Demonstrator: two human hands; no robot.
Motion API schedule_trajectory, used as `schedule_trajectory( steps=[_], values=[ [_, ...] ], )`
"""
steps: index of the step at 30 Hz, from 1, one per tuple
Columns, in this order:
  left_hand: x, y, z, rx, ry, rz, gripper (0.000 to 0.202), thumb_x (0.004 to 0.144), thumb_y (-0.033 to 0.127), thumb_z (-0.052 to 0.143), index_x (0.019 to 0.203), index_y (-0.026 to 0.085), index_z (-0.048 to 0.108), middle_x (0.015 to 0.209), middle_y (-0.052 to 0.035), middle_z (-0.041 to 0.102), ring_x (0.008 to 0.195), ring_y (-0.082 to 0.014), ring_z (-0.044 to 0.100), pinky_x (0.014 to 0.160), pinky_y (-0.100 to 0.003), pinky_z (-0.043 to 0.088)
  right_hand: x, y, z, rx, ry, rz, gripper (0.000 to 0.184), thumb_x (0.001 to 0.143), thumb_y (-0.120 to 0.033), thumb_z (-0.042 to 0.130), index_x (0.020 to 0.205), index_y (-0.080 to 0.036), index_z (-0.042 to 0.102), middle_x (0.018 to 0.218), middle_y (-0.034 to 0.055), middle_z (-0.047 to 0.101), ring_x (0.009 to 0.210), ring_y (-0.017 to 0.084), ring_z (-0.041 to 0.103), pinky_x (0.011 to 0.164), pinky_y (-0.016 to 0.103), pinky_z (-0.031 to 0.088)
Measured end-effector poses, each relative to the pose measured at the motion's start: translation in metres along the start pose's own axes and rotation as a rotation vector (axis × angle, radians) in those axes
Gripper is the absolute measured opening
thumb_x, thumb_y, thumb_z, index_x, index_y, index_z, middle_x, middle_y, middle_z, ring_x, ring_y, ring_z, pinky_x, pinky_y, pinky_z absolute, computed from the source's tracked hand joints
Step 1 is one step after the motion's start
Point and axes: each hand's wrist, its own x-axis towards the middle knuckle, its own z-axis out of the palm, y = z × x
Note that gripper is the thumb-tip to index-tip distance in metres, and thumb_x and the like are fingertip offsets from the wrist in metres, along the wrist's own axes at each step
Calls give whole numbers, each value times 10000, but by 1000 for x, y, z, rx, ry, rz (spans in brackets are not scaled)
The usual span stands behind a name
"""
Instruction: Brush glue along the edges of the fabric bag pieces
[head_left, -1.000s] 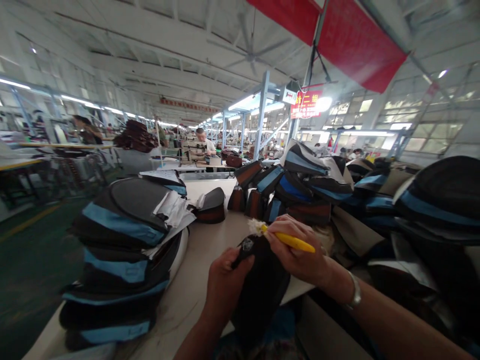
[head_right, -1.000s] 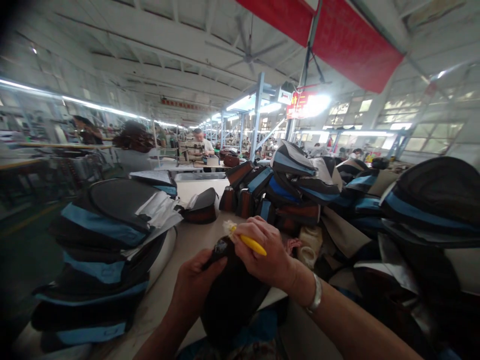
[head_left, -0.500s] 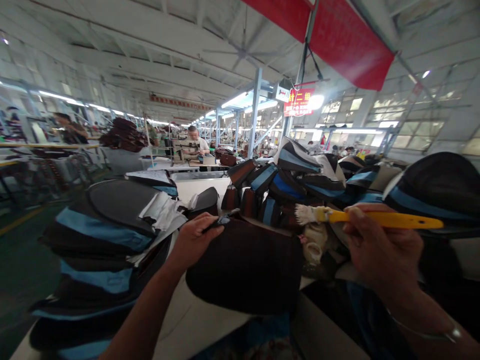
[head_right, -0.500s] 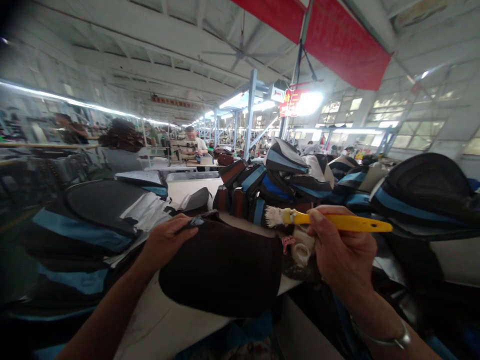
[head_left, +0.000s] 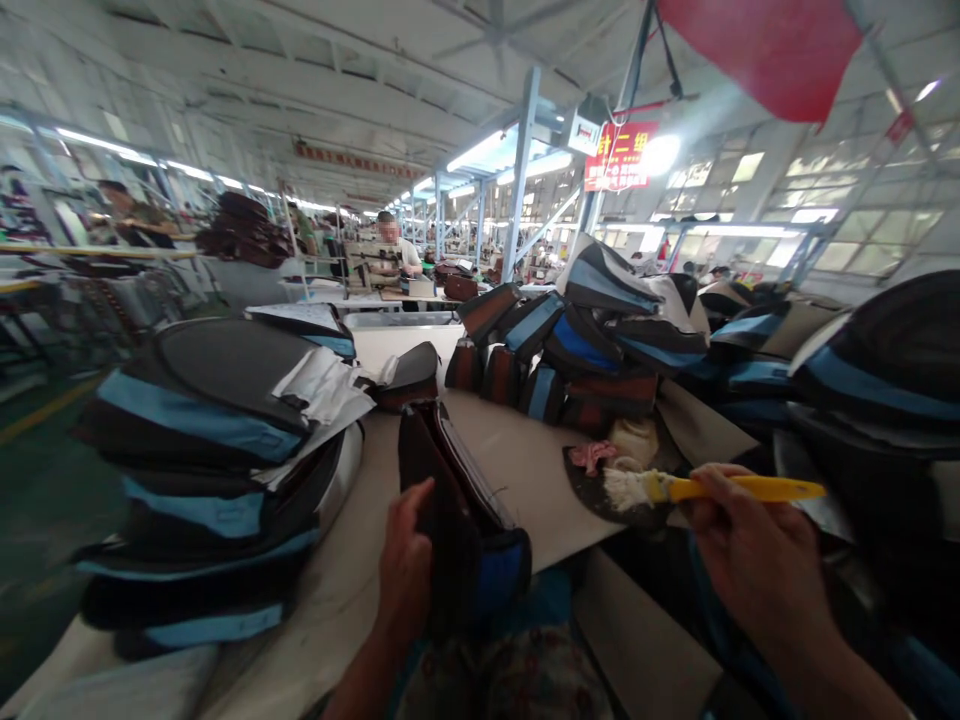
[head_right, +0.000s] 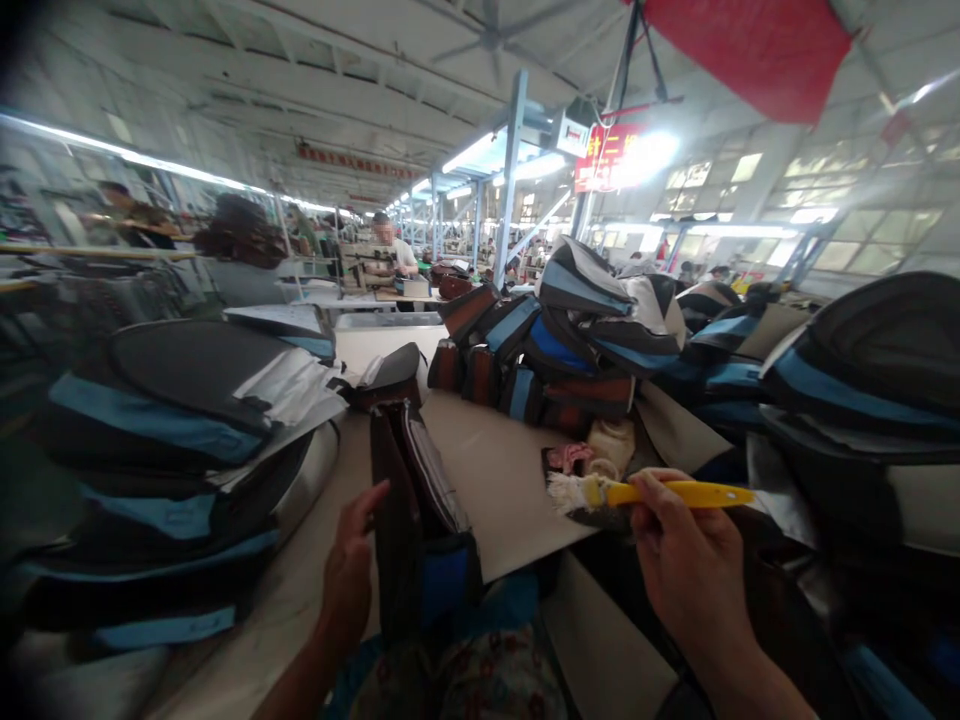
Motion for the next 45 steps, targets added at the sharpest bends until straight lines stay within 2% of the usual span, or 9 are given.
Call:
schedule_trajectory(
  steps=[2, 5, 11, 15, 19, 27, 35, 39, 45],
  values=[
    [-38, 14, 6, 20, -84, 73, 801, 847, 764, 334, 1408, 204, 447, 1360, -139, 452, 1250, -316, 476, 1021, -474, 443, -4, 3, 8, 93, 29, 100, 276, 680, -326, 851, 822, -174, 669, 719, -24, 570, 595, 61, 515, 554, 104, 496],
    [-59, 29, 19, 121, -113, 21, 692, 816, 602, 600, 1373, 204, 504, 1282, -138, 490, 1183, -302, 519, 979, -450, 478, -15, 7, 24, 124, -31, 153, 301, 667, -324, 862, 835, -172, 664, 725, -27, 580, 592, 55, 498, 547, 92, 464],
    [-18, 60, 28, -182, -221, -104, 245, 916, 353, 543, 1045, 187, 668, 944, -48, 569, 874, -171, 591, 802, -280, 499, -40, 14, 66, -142, -347, -181, 145, 880, -325, 689, 877, -189, 641, 644, -36, 542, 583, 91, 487, 575, 187, 430],
    [-5, 79, 20, -323, -280, -90, 209, 920, 342, 551, 855, 170, 649, 887, -32, 545, 831, -155, 554, 772, -253, 461, -35, 14, 95, -294, -669, -414, 92, 941, -274, 590, 886, -203, 613, 716, -22, 571, 645, 121, 536, 620, 247, 430],
    [-2, 84, 7, -352, -292, -116, 256, 922, 355, 557, 756, 167, 610, 821, -13, 508, 789, -147, 514, 718, -235, 418, -11, 3, 94, -570, -900, -589, 121, 949, -253, 558, 852, -197, 604, 780, 1, 595, 718, 145, 563, 698, 296, 419],
    [7, 86, -2, -403, -338, -163, 273, 907, 370, 580, 723, 170, 593, 782, 7, 462, 761, -143, 467, 693, -231, 380, -6, -15, 84, -584, -950, -763, 33, 947, -206, 563, 945, -221, 593, 867, 4, 627, 776, 153, 583, 734, 309, 418],
    [7, 85, -3, -398, -366, -144, 263, 909, 378, 577, 753, 170, 617, 797, 1, 471, 763, -143, 477, 691, -230, 392, 0, -18, 78, -611, -931, -692, 32, 942, -229, 568, 917, -217, 586, 854, 17, 619, 762, 162, 581, 730, 326, 429],
    [7, 90, -1, -340, -384, -115, 247, 922, 365, 548, 803, 172, 645, 825, -14, 503, 783, -148, 516, 706, -232, 422, -3, -16, 85, -594, -1060, -673, 38, 946, -232, 562, 927, -217, 592, 842, 7, 613, 774, 155, 586, 725, 308, 431],
    [2, 88, 7, -128, -347, 72, 217, 954, 292, 483, 1000, 192, 670, 865, -36, 564, 769, -132, 580, 701, -224, 467, -7, -21, 93, -614, -964, -612, 116, 958, -281, 537, 883, -207, 588, 854, 27, 624, 793, 172, 588, 724, 310, 432]
  ],
)
